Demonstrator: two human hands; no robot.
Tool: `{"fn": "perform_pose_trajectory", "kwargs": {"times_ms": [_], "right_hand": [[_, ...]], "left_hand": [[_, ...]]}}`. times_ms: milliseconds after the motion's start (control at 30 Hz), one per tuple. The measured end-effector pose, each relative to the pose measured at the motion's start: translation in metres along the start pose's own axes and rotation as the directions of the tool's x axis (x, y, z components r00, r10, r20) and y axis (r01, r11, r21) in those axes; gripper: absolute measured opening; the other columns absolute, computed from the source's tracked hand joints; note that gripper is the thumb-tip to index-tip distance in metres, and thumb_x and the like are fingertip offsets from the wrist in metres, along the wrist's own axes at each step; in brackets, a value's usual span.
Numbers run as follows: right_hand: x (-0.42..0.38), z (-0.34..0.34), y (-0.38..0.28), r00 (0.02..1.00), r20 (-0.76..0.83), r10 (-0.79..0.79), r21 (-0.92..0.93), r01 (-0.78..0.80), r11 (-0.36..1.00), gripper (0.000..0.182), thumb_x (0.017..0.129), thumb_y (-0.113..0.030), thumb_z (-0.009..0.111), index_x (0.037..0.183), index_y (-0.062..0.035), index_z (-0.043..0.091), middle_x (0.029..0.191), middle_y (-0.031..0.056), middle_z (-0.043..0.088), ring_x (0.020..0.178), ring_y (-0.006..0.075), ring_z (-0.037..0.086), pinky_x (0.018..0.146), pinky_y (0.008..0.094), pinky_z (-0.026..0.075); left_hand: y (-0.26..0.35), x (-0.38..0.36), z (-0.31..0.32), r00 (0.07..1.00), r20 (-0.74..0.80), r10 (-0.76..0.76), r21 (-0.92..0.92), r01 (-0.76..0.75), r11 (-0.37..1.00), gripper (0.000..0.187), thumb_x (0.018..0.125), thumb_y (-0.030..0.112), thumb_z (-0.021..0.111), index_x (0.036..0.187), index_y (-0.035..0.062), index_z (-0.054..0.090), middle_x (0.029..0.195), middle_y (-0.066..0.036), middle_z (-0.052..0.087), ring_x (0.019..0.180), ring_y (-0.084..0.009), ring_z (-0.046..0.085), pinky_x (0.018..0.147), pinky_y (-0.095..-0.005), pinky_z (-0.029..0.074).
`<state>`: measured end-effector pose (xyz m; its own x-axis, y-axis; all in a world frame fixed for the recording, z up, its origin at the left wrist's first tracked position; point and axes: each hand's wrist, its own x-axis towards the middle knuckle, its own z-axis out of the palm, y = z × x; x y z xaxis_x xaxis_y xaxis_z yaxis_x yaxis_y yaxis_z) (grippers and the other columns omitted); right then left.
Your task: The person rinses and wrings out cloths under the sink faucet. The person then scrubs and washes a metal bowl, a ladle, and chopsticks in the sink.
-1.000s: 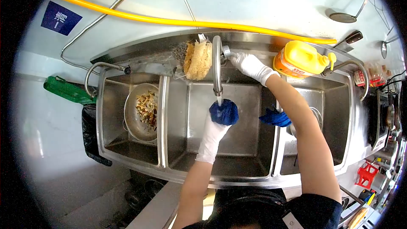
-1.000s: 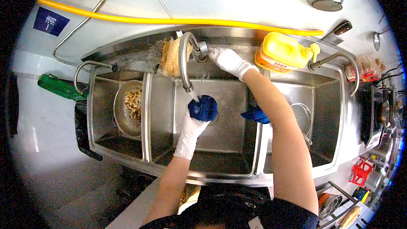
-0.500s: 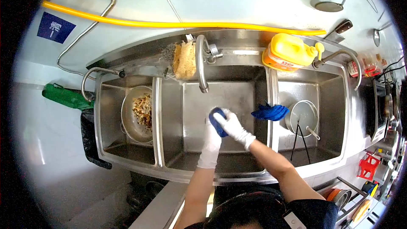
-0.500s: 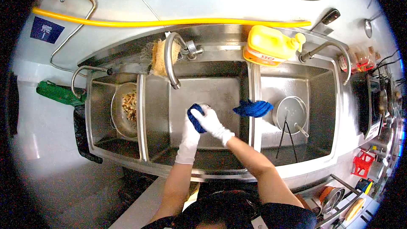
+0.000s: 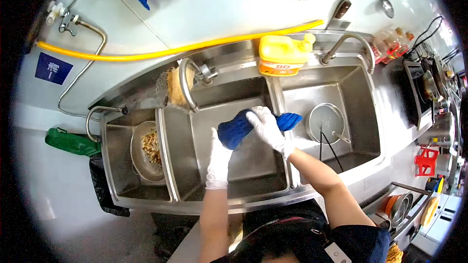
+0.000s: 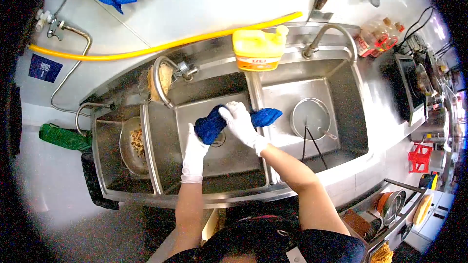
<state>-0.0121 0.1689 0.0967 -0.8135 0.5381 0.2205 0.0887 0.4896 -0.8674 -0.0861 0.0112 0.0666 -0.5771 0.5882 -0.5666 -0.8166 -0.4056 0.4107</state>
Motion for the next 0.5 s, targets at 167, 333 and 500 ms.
{"fn": "perform_pose_trajectory", "kwargs": {"times_ms": [167,333,500], "right_hand": [[0.032,-0.068,-0.052,0.782,0.435,0.446,0.822,-0.547,0.157,0.015,0.089,-0.021,0.055,0.091,-0.0064,0.058,0.076,0.0027,0.061,0.063,0.0125,0.057,0.059,0.0268,0.049],[0.031,-0.094,-0.063,0.811,0.466,0.353,0.81,-0.552,0.198,0.018,0.085,-0.018,0.061,0.101,-0.0098,0.057,0.081,0.001,0.06,0.066,0.0103,0.057,0.058,0.0254,0.048],[0.032,-0.151,-0.063,0.79,0.579,0.204,0.786,-0.607,0.12,0.033,0.088,-0.028,0.056,0.111,-0.0037,0.054,0.096,0.0084,0.062,0.082,0.0174,0.062,0.075,0.0306,0.051]], "left_hand": [[-0.038,0.009,0.038,0.999,-0.053,0.01,-0.325,-0.026,0.945,0.048,0.095,0.033,0.033,0.123,-0.0055,0.04,0.123,-0.02,0.049,0.113,-0.03,0.05,0.097,-0.0403,0.043],[-0.125,0.049,0.077,0.972,0.041,-0.233,-0.373,0.231,0.898,0.043,0.094,0.035,0.035,0.119,0.0036,0.049,0.116,-0.011,0.056,0.099,-0.0253,0.057,0.089,-0.0381,0.047],[-0.126,0.052,0.145,0.923,0.374,-0.091,-0.159,0.161,0.974,0.041,0.094,0.033,0.037,0.122,0.0046,0.047,0.121,-0.01,0.053,0.105,-0.0236,0.054,0.092,-0.0366,0.044]]}}
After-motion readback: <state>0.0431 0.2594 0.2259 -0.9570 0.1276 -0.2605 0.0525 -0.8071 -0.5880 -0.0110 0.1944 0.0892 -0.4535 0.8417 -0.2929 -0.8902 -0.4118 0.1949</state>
